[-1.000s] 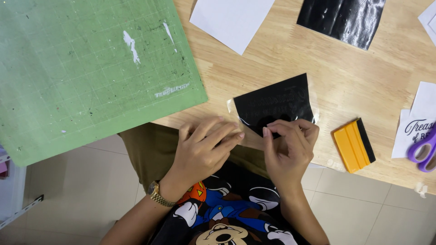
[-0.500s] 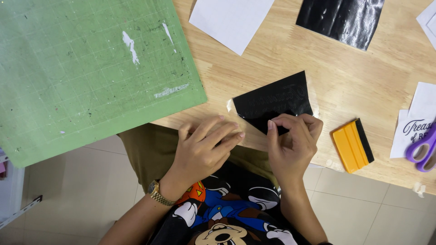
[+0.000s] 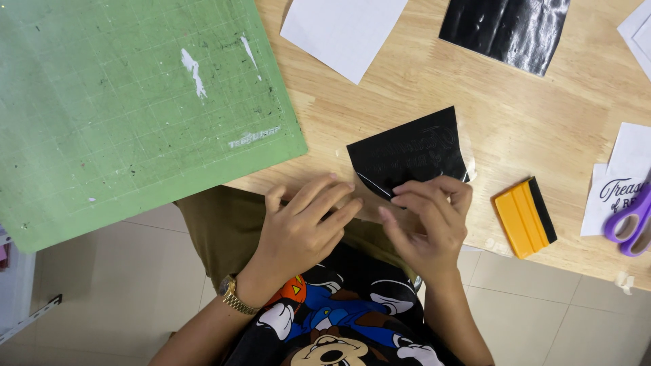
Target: Cutting and peeling vinyl decals on a wooden table
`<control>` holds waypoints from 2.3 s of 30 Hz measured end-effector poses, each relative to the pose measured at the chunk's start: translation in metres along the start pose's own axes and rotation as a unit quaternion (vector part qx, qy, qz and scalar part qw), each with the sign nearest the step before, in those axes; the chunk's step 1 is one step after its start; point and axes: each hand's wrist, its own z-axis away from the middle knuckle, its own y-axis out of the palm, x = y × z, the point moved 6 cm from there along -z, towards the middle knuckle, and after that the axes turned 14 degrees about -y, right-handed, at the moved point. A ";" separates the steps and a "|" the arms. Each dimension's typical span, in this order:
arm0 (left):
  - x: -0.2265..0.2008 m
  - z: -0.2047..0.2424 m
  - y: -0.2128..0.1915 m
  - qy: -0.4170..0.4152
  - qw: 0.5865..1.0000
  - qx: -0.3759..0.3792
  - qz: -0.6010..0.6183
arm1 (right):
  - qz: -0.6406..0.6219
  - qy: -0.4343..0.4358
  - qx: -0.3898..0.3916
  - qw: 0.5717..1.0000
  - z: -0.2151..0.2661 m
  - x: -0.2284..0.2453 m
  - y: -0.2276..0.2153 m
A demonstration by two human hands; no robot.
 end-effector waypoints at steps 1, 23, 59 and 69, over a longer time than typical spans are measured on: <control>-0.002 0.000 0.000 0.000 1.000 0.000 -0.004 | -0.003 -0.008 0.008 1.000 0.002 0.002 0.001; 0.013 -0.029 -0.017 -0.269 0.933 0.168 0.172 | -0.036 -0.136 0.007 0.990 0.016 0.015 -0.009; 0.018 -0.030 -0.004 -0.344 0.892 0.112 0.271 | 0.104 -0.018 0.021 0.994 0.068 0.015 0.004; 0.017 -0.032 -0.005 -0.339 0.895 0.102 0.272 | 0.017 -0.028 -0.078 0.996 0.064 0.017 -0.007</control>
